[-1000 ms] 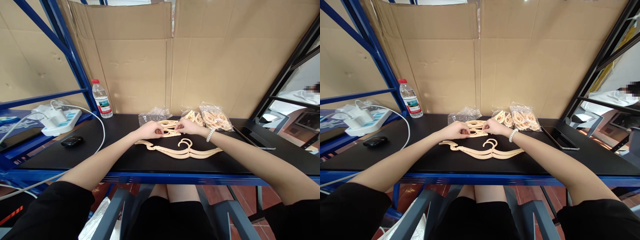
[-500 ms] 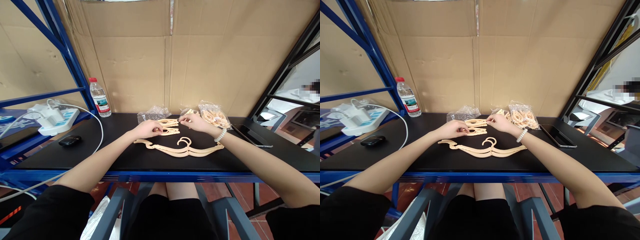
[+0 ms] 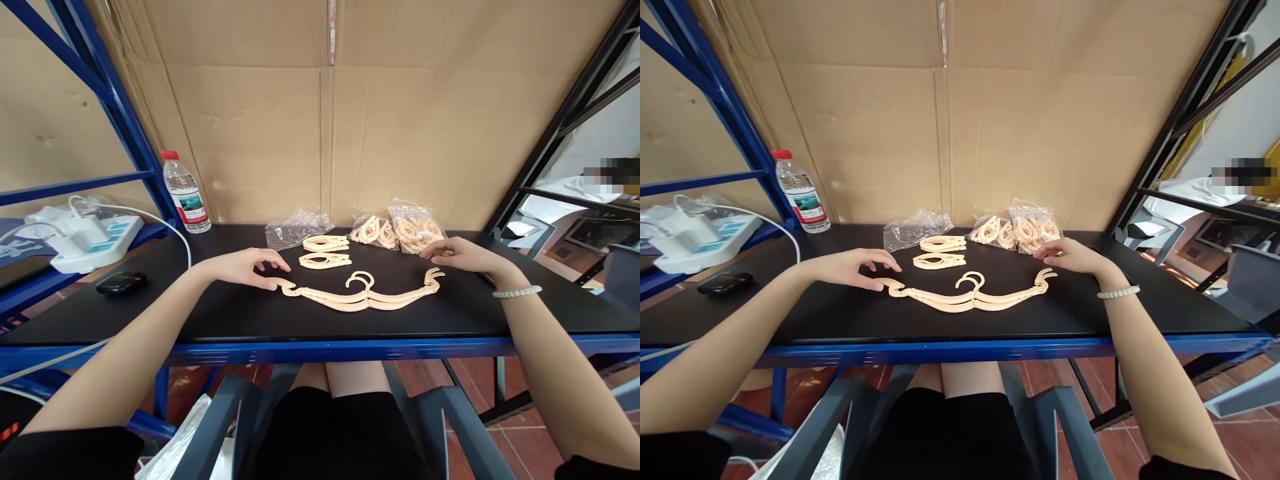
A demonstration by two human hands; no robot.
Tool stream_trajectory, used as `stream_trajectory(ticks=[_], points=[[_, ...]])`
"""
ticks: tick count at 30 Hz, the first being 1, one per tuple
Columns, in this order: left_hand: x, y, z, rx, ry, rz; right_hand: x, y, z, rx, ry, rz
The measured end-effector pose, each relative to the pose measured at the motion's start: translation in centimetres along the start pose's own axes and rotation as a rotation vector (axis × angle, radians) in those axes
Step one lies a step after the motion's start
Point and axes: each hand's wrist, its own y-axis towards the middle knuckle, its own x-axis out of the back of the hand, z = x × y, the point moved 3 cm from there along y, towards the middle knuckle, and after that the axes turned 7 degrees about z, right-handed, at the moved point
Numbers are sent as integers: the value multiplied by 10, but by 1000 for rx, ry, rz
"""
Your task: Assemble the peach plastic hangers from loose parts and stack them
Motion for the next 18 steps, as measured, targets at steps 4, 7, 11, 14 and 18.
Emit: stream_trajectory(ticks=[4,7,11,14,18], points=[[-1,3,2,-38,32,-2,-6,-7,1,75,-40,60],[-6,6,-3,-93,29,-2,-11,-14,10,164,-93,129],[-11,9,-7,-132,-4,-41,-18,-16,17,193,-60,254],[-13,11,-6,-144,-28,-48,-24,-13,21,176,-1,311],[-15,15,-4,-141,-33,-69,-30,-7,25,206,15,333]])
